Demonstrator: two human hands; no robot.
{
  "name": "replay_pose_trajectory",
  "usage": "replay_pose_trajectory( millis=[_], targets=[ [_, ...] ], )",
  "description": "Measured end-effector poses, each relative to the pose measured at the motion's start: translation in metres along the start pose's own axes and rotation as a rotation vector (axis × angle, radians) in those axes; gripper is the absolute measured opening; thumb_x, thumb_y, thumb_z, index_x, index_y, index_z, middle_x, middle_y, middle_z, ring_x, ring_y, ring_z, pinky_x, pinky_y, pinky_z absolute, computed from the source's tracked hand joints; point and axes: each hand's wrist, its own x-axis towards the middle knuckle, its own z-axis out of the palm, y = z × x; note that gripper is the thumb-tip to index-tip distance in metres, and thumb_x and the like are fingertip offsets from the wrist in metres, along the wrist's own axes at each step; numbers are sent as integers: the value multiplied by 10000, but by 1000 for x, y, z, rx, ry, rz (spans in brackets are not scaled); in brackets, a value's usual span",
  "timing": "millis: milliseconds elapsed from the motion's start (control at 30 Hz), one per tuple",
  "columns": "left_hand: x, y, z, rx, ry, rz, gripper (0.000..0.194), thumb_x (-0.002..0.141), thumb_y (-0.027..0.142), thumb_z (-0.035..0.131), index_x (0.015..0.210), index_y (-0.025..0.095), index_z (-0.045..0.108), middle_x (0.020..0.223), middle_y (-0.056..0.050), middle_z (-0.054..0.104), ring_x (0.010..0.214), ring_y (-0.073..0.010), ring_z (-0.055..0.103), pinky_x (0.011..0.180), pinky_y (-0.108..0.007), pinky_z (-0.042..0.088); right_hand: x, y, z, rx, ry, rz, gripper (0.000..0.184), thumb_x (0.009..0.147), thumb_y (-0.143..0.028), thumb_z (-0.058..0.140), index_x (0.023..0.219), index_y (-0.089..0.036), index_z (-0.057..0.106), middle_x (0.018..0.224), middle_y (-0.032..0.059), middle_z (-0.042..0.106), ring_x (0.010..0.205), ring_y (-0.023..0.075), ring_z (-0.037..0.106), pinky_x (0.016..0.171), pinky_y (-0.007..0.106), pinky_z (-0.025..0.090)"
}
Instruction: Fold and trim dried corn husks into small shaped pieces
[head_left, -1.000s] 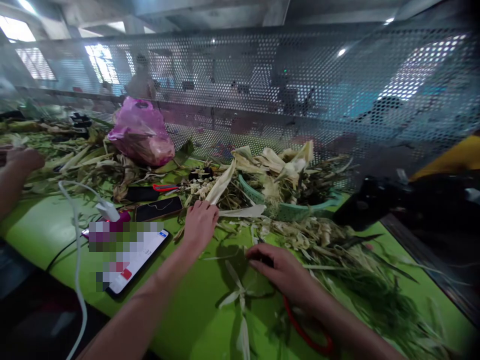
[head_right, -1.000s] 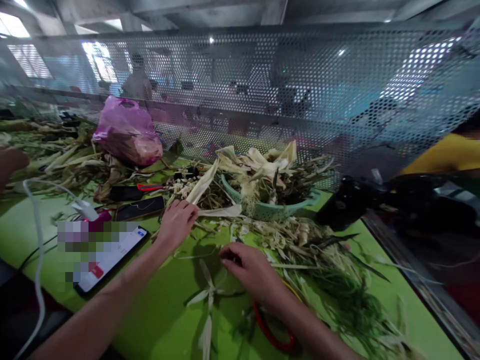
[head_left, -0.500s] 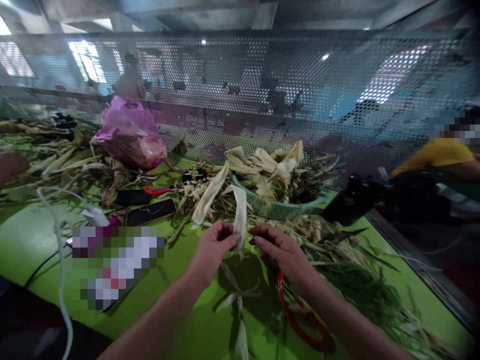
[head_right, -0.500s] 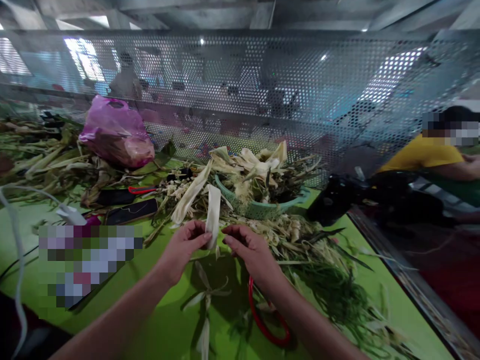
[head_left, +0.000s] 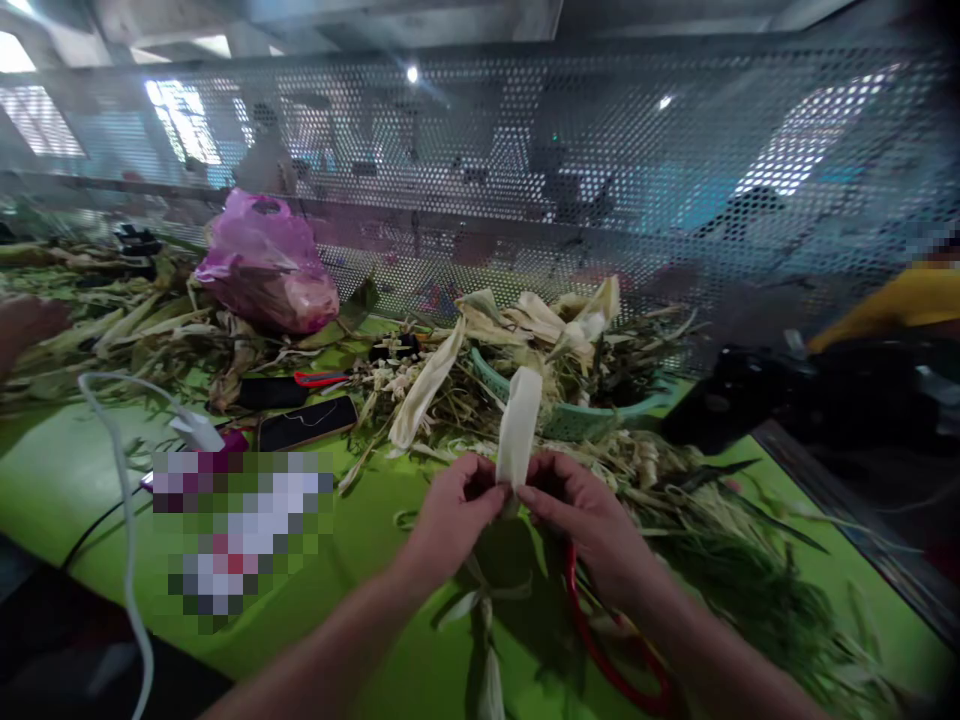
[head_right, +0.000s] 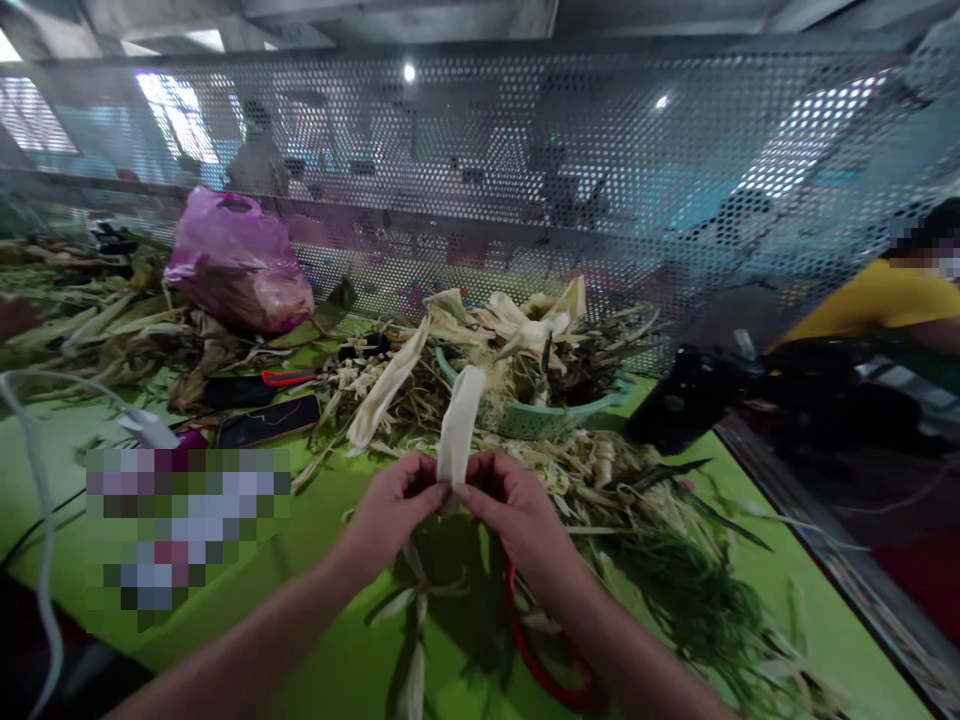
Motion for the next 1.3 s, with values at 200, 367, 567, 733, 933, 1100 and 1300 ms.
replay_pose_trajectory(
  millis=[200,367,567,733,933,1100,1300],
  targets=[
    [-7,-2,0,368,133,175,38,789,166,530,792,177,566,775,-13,584,736,-145,530,693,-264,419,-3,0,6,-109,53,-69,307,724,-397,687,823,-201,473,759,4,539,693,151,522,634,265,438],
    [-18,2,5,554,38,294,201,777,116,534,930,216,617,986,-45,612,932,-185,559,834,-321,440,-8,2,8,-109,65,-99,279,728,-359,692,856,-201,501,789,-2,552,731,147,519,667,264,432],
    [-20,-1,1,672,39,361,299,783,115,502,1020,250,627,1072,-43,622,1036,-212,540,943,-396,408,-7,9,4,-6,77,-116,273,730,-386,695,850,-192,545,760,-14,571,710,135,535,655,259,429],
    [-15,2,-1,460,80,169,126,807,256,543,886,186,612,867,-44,642,836,-180,588,790,-337,469,-6,11,3,94,57,-84,229,733,-364,684,780,-180,556,688,-24,560,634,113,504,596,238,402],
    [-12,4,-2,162,96,-43,283,776,413,605,900,162,561,849,-37,624,767,-146,570,694,-268,458,-5,8,3,239,61,81,250,699,-377,699,757,-188,546,655,-17,587,570,120,517,548,248,425],
    [-12,3,2,147,-41,-51,331,755,445,626,907,159,556,865,-49,622,782,-151,569,704,-274,457,-5,8,2,168,54,62,218,680,-344,708,723,-183,567,657,-22,574,592,118,501,558,242,415],
    [-12,-3,4,310,-85,17,364,682,354,706,939,169,525,901,-57,641,814,-178,593,727,-305,463,-6,8,3,13,58,-25,115,691,-261,662,731,-191,579,668,-18,583,630,137,518,599,263,418]
  ],
)
